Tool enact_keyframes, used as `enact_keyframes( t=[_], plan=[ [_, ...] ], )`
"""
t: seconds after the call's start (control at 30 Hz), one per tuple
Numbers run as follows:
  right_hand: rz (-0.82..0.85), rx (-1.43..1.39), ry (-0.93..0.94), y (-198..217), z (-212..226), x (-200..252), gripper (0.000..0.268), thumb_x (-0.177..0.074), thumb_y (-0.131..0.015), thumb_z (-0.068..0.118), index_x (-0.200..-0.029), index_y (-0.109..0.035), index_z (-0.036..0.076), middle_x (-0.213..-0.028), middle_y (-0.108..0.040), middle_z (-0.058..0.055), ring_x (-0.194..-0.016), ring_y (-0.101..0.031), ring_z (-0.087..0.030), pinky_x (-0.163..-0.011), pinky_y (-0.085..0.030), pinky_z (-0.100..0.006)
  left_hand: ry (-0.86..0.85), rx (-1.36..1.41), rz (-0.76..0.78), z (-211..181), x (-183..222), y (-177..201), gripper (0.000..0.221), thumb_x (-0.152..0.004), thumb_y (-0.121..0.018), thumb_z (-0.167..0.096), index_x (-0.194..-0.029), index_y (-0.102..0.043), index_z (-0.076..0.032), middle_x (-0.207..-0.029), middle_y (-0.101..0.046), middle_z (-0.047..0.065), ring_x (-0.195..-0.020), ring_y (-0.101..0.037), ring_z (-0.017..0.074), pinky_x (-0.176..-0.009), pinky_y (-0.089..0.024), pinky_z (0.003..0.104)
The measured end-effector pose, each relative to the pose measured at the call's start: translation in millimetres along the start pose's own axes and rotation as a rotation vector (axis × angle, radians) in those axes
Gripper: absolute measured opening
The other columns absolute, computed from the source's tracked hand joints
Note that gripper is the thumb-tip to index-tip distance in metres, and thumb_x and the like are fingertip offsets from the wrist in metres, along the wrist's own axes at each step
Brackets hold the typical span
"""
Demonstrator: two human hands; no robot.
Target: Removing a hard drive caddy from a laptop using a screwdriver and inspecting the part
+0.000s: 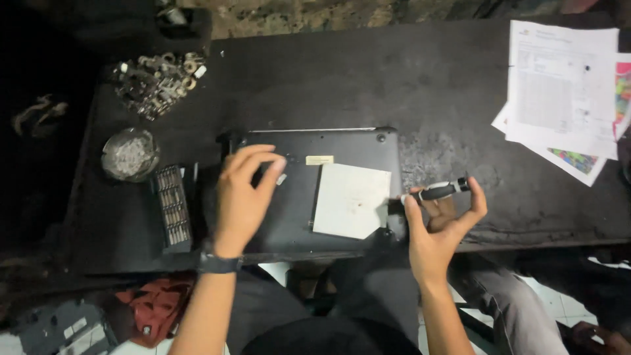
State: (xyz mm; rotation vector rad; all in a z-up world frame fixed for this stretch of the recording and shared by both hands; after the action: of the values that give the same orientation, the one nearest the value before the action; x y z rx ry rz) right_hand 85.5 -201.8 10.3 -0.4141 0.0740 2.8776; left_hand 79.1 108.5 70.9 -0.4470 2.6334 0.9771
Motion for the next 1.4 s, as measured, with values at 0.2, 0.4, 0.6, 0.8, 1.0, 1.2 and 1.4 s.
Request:
enact_keyframes(
  t=[0.2,0.4,0.6,0.8,1.0,1.2,1.4],
  plan=[
    [-0.066,0.099,0.215,4.8,-4.8,-29.5,0.085,-0.098,-0.070,-0.011,-0.156,-0.015,0.019,-0.118,-0.064,-0.020,-0.103,-0.073,-0.027,-0.094,-0.058,-0.041,0.070,-0.236,0.073,37.7,-7.2,-5.9,0.008,-0.098,-0.075,-0.025,-0.102,-0.078,-0.018,-0.102,-0.067,0.002,-0.101,-0.066,0.0317,-0.094,-0.052,0.047],
    [0.002,0.155,0.319,-13.3,-1.6,-41.0,0.079,-0.098,-0.066,-0.014,-0.153,-0.015,0.012,-0.114,-0.063,-0.020,-0.099,-0.075,-0.031,-0.088,-0.062,-0.045,0.175,-0.218,0.093,48.5,-1.0,-14.4,0.011,-0.101,-0.073,-0.031,-0.106,-0.079,-0.022,-0.106,-0.058,-0.003,-0.105,-0.055,0.0250,-0.099,-0.041,0.047],
    [0.023,0.240,0.389,-21.1,-2.0,-35.0,0.079,-0.095,-0.070,-0.013,-0.150,-0.016,0.005,-0.111,-0.064,-0.020,-0.094,-0.076,-0.033,-0.085,-0.062,-0.046,0.165,-0.226,0.110,48.1,1.4,-14.6,0.012,-0.101,-0.072,-0.031,-0.108,-0.078,-0.024,-0.109,-0.055,-0.003,-0.106,-0.051,0.0236,-0.097,-0.038,0.045],
    [0.019,0.253,0.408,-22.2,-4.4,-35.6,0.078,-0.095,-0.071,-0.013,-0.149,-0.018,0.007,-0.112,-0.063,-0.019,-0.092,-0.076,-0.030,-0.086,-0.063,-0.045,0.162,-0.224,0.121,47.5,1.4,-14.6,0.015,-0.102,-0.071,-0.029,-0.112,-0.078,-0.022,-0.111,-0.055,0.000,-0.106,-0.051,0.0263,-0.097,-0.039,0.047],
    [0.024,0.282,0.412,-24.5,-0.9,-37.5,0.080,-0.094,-0.071,-0.015,-0.149,-0.017,0.006,-0.110,-0.062,-0.018,-0.092,-0.076,-0.032,-0.086,-0.062,-0.047,0.132,-0.209,0.104,46.8,-0.6,-13.8,0.013,-0.102,-0.071,-0.027,-0.111,-0.078,-0.022,-0.110,-0.054,0.000,-0.106,-0.051,0.0261,-0.096,-0.039,0.047],
    [0.020,0.290,0.433,-22.9,-1.7,-36.3,0.081,-0.094,-0.072,-0.015,-0.150,-0.017,0.008,-0.113,-0.062,-0.021,-0.093,-0.076,-0.035,-0.086,-0.062,-0.050,0.145,-0.185,0.093,51.0,2.2,-13.0,0.014,-0.101,-0.074,-0.029,-0.113,-0.079,-0.023,-0.109,-0.056,-0.001,-0.107,-0.053,0.0257,-0.097,-0.038,0.047],
    [0.040,0.296,0.412,-21.5,-6.5,-39.3,0.081,-0.094,-0.071,-0.016,-0.150,-0.017,0.007,-0.110,-0.062,-0.023,-0.092,-0.076,-0.039,-0.085,-0.062,-0.052,0.170,-0.131,0.075,51.9,2.0,-10.7,0.012,-0.102,-0.074,-0.029,-0.105,-0.078,-0.019,-0.106,-0.058,-0.002,-0.109,-0.055,0.0273,-0.099,-0.038,0.048]
  ],
)
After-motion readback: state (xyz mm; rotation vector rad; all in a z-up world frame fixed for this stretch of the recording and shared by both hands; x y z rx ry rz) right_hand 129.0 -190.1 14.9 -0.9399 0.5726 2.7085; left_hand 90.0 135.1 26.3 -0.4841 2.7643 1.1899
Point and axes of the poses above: each hand's wrist, its own x-axis away from the middle knuckle, its own y-axis out of the back of the hand, z = x × y, the point moved 7 cm from there along -x, towards the middle knuckle
